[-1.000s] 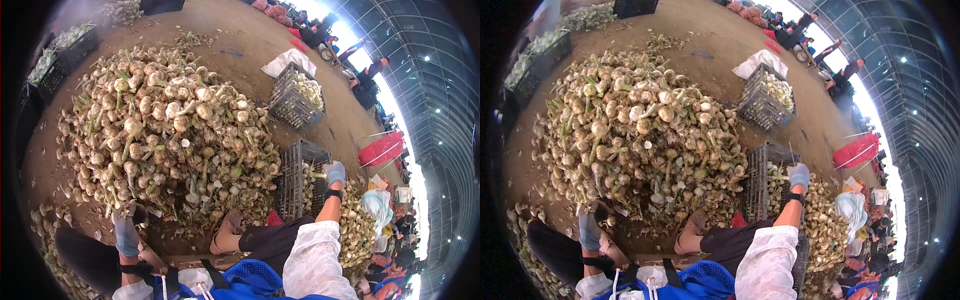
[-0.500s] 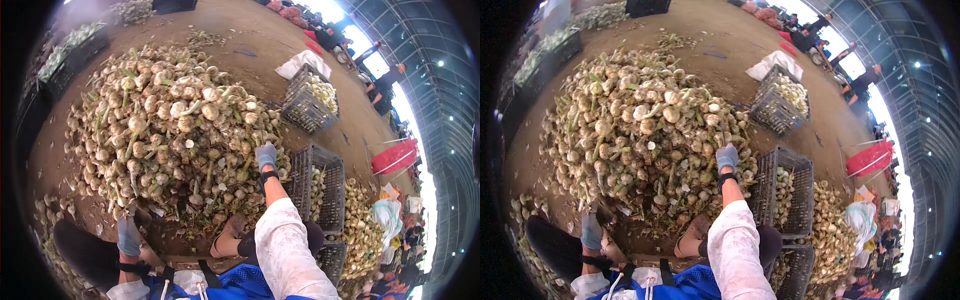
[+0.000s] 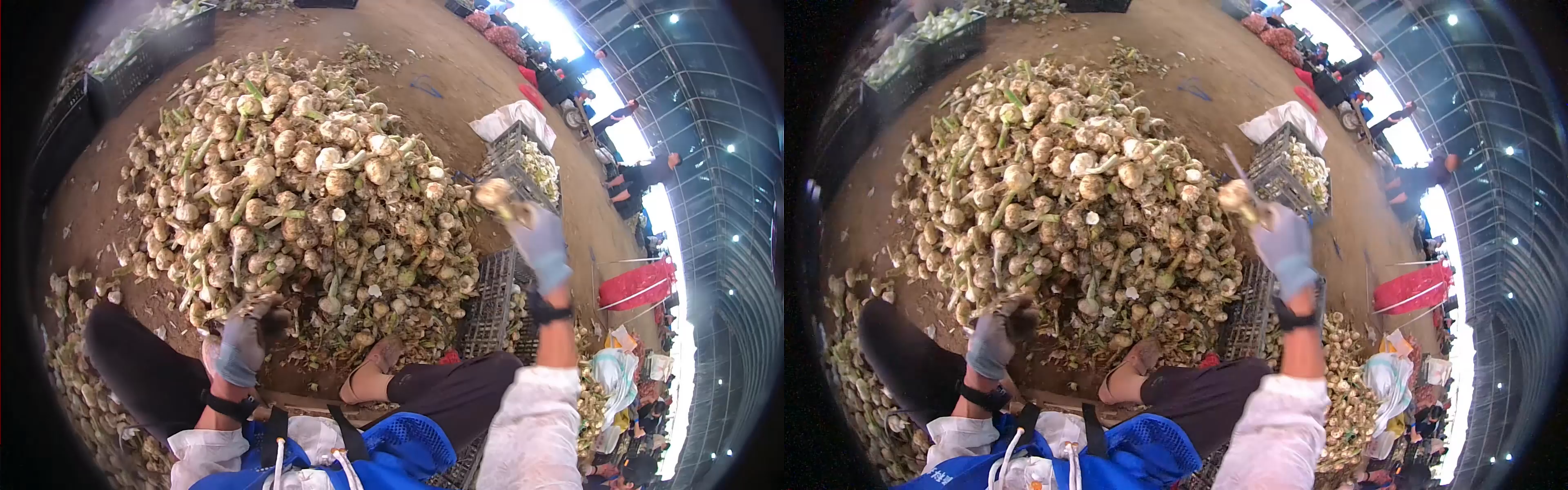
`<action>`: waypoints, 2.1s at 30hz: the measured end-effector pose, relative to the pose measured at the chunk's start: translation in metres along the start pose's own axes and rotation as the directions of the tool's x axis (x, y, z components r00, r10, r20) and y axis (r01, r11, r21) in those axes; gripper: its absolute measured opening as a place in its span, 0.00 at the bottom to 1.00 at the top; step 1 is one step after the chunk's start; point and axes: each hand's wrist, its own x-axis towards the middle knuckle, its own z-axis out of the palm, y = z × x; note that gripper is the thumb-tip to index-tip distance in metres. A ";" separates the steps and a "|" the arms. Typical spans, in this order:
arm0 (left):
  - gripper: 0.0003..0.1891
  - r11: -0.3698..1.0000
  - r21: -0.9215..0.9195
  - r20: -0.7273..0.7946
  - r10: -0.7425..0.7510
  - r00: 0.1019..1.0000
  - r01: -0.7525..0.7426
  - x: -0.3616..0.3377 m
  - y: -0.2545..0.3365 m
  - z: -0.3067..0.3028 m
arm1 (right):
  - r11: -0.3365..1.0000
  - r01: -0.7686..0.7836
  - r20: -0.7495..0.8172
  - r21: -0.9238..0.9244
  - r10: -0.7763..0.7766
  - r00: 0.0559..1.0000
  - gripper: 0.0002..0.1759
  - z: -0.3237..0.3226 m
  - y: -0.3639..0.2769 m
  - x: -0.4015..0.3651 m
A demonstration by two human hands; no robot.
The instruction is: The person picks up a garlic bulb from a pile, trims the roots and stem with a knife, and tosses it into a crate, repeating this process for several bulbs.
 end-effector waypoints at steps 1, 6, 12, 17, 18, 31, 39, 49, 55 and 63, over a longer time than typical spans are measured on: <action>0.11 1.000 -0.006 -0.008 0.012 1.000 -0.012 -0.006 0.000 0.005 | 0.997 0.044 -0.035 -0.070 -0.047 0.998 0.13 -0.025 -0.012 -0.012; 0.21 0.972 0.201 0.440 0.024 0.898 -0.124 -0.029 -0.008 0.040 | 0.802 -0.226 0.288 0.554 0.069 0.955 0.14 -0.047 -0.117 -0.102; 0.22 0.986 0.010 0.530 0.138 0.837 -0.169 -0.031 -0.019 0.013 | 0.426 -0.528 0.617 0.735 -0.095 0.781 0.15 0.092 -0.211 -0.195; 0.18 0.848 0.220 0.164 0.454 0.876 -0.481 -0.042 0.011 -0.008 | 0.732 -0.027 0.263 0.681 -0.211 0.941 0.24 0.099 -0.200 -0.183; 0.20 0.691 0.478 0.189 0.522 0.832 -0.542 -0.053 0.017 -0.003 | 0.778 0.056 0.233 0.626 -0.255 0.938 0.25 0.099 -0.196 -0.176; 0.25 0.586 0.609 0.283 0.469 0.837 -0.534 -0.015 -0.036 -0.026 | 0.848 0.437 0.241 0.300 -0.510 0.826 0.12 0.112 -0.222 -0.166; 0.25 0.671 0.539 0.415 0.315 0.853 -0.510 -0.004 -0.053 -0.039 | 0.781 0.536 0.186 0.321 -0.607 0.772 0.15 0.127 -0.200 -0.170; 0.21 0.660 0.589 0.311 0.347 0.885 -0.466 -0.012 -0.039 -0.015 | 0.735 0.498 -0.016 0.459 -0.554 0.833 0.17 0.170 -0.178 -0.172; 0.14 0.731 0.410 0.325 0.441 0.836 -0.545 -0.027 -0.021 -0.009 | 0.922 -0.280 0.526 0.267 0.104 0.844 0.13 0.210 -0.118 -0.145; 0.17 -0.330 0.794 0.585 0.641 0.496 -0.510 0.011 -0.021 -0.007 | -0.053 -0.517 0.515 0.854 -0.058 0.855 0.21 0.180 -0.215 -0.192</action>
